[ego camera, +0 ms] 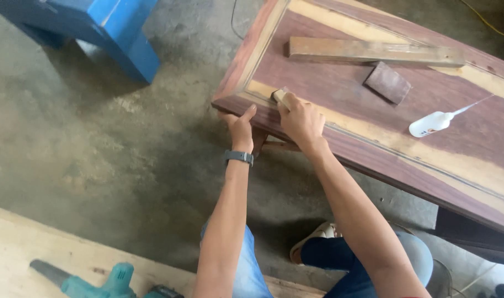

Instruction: The person sands the edges and surface of a wooden table using a sanding block. They apply a liquid from a white bottle onto the wood and continue sanding the area.

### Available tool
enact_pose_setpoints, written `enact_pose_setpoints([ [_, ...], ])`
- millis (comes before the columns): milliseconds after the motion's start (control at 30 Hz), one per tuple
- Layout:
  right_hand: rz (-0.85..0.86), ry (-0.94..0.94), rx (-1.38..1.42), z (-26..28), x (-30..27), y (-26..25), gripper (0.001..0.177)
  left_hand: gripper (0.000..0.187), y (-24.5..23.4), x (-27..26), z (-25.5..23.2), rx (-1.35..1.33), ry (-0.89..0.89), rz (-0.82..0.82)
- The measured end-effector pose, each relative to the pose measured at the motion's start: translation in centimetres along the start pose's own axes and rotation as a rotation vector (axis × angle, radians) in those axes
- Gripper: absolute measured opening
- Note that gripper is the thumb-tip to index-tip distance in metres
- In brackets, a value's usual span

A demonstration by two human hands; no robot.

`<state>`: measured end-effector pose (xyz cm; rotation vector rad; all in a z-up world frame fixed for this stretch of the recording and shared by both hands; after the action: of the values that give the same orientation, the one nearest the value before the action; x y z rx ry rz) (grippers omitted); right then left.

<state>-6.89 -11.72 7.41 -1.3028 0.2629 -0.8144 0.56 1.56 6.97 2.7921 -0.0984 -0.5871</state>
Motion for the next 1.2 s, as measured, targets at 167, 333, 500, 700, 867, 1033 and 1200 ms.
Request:
enact_pose_setpoints([
  [167,0.014,0.012,-0.03,-1.6,-4.3,-2.5,0.037,0.115,-0.4,0.9,1.3,-0.021,0.022,0.007],
  [333,-0.474,-0.351,0.042,-2.7,0.4,0.8,0.024,0.114,0.0,2.0,2.2,-0.048,0.052,-0.001],
  [500,0.116,0.012,0.029,-1.4,-3.1,-4.4,0.041,0.114,-0.5,2.5,2.6,-0.061,-0.003,0.014],
  [700,-0.258,-0.22,0.095,-1.0,-1.1,-2.7,0.023,0.113,-0.3,2.0,2.5,-0.001,-0.015,0.023],
  [867,0.027,-0.045,0.037,-1.1,-2.0,-3.1,0.03,0.119,0.1,1.7,1.4,0.001,-0.013,0.049],
  [1033,0.07,-0.071,-0.016,-0.8,-2.0,-1.6,0.037,0.12,-0.7,2.5,3.1,-0.003,-0.031,0.049],
  [1200,0.021,-0.106,-0.003,0.5,3.9,6.5,0.031,0.13,-1.0,3.1,4.4,0.027,-0.051,0.063],
])
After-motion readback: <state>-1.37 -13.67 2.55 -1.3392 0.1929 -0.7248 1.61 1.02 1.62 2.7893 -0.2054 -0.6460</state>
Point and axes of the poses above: each hand's wrist, its own x-axis towards the middle knuckle, its own y-axis out of the palm, z = x × y, the point moved 1 cm from there along x, towards the middle knuckle, and after that the axes turned 11 degrees about -z, right-handed, at the moved point
